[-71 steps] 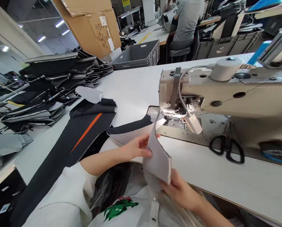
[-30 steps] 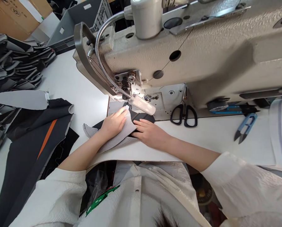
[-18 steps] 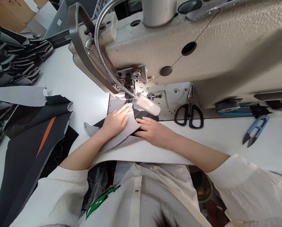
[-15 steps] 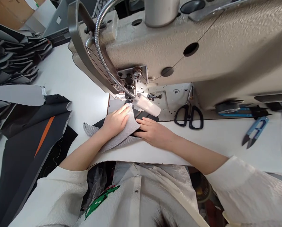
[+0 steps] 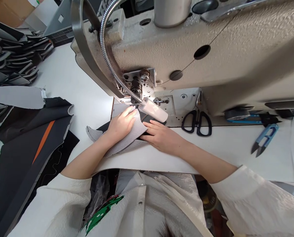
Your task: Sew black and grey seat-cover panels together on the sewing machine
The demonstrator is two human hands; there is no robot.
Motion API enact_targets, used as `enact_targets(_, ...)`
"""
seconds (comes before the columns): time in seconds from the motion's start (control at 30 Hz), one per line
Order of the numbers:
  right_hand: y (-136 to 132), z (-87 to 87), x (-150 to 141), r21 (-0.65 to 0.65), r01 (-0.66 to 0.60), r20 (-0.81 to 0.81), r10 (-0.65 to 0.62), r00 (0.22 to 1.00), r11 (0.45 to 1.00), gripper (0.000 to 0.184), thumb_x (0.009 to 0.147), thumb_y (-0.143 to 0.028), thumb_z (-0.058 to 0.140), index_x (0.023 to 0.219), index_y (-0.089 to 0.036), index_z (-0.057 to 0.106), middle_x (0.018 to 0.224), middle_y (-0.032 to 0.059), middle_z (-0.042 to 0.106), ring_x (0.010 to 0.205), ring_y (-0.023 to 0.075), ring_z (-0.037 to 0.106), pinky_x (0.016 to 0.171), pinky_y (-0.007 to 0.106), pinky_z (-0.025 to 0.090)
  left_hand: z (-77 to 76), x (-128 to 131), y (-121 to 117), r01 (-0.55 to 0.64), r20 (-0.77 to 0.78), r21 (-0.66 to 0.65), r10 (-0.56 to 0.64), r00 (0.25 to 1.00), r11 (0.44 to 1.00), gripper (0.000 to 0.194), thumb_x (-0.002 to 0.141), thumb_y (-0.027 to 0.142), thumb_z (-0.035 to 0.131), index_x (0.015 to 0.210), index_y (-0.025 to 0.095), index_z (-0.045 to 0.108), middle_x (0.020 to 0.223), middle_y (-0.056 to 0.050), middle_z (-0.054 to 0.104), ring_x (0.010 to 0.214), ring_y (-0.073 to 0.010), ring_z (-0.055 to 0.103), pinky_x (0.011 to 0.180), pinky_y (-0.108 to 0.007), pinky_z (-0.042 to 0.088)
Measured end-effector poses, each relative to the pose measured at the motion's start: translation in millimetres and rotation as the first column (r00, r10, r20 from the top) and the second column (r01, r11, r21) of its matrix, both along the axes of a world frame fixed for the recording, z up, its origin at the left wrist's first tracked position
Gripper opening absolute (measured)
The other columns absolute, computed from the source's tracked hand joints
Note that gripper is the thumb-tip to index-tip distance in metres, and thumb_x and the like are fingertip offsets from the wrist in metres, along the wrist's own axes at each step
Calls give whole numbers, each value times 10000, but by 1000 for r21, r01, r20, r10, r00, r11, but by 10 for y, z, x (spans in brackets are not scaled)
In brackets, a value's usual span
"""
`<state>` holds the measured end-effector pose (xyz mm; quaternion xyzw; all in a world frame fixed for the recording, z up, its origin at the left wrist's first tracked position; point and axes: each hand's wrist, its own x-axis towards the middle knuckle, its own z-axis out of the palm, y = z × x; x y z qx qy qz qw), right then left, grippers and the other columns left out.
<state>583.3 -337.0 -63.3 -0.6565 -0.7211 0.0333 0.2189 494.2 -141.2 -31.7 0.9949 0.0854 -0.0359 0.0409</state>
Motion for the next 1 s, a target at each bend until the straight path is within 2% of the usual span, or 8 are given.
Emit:
enact_targets(0.1, 0, -2, -36, 38, 19, 63, -21, 998, 999, 333, 963, -182, 404, 1213, -191, 623, 1261, 116, 594, 1328, 259, 407, 1098, 494, 348, -6, 8, 8, -20, 44, 13, 19, 999, 1000, 386, 969, 257, 381, 1320, 198, 533, 1405, -96, 462, 1127, -257, 548, 936, -339, 453)
enact_targets(0.23, 12, 24, -72, 52, 22, 110, -28, 994, 998, 288, 958, -254, 459, 1163, -190, 651, 1222, 121, 611, 1296, 273, 444, 1087, 493, 363, 22, 2, 7, -34, 24, -13, 35, 999, 999, 376, 970, 276, 391, 1300, 193, 551, 1222, -121, 527, 1065, -249, 551, 900, -333, 447)
enact_targets(0.33, 18, 32, -102, 64, 27, 124, -35, 992, 998, 289, 959, -283, 467, 1159, -187, 654, 1207, 123, 617, 1289, 274, 450, 1088, 489, 363, 24, -23, 17, -25, 5, -22, 25, 1000, 999, 380, 972, 288, 379, 1301, 190, 544, 1123, -113, 524, 998, -239, 550, 844, -325, 448)
enact_targets(0.47, 26, 26, -129, 61, 36, 122, -44, 992, 997, 307, 958, -317, 479, 1177, -176, 642, 1198, 123, 622, 1286, 269, 452, 1090, 483, 362, -17, -62, 51, 12, 54, -32, -10, 998, 999, 354, 965, 265, 383, 1264, 192, 559, 1051, -91, 517, 965, -221, 530, 838, -309, 432)
enact_targets(0.57, 25, 27, -118, 69, 37, 117, -45, 992, 997, 299, 966, -312, 466, 1164, -179, 648, 1194, 115, 628, 1282, 261, 457, 1088, 476, 364, -29, -79, 47, 23, 79, -28, -21, 997, 999, 339, 958, 253, 393, 1246, 200, 562, 1021, -82, 514, 941, -214, 522, 814, -304, 428)
enact_targets(0.8, -10, 41, -32, 35, -18, 68, 15, 998, 999, 287, 976, -248, 434, 1155, -203, 654, 1205, 87, 630, 1300, 239, 439, 1102, 476, 345, 38, -14, -43, -12, -17, 30, 13, 1000, 999, 296, 962, 249, 383, 1176, 208, 583, 1003, -90, 523, 905, -233, 535, 704, -311, 418)
enact_targets(1.0, -5, 29, 6, 20, -2, 9, 1, 1000, 1000, 292, 960, -214, 454, 1186, -210, 639, 1274, 95, 590, 1323, 241, 408, 1104, 496, 327, 5, 92, -27, -15, 23, 44, 14, 1000, 999, 249, 944, 191, 399, 1068, 213, 614, 979, -81, 524, 903, -231, 529, 724, -309, 422)
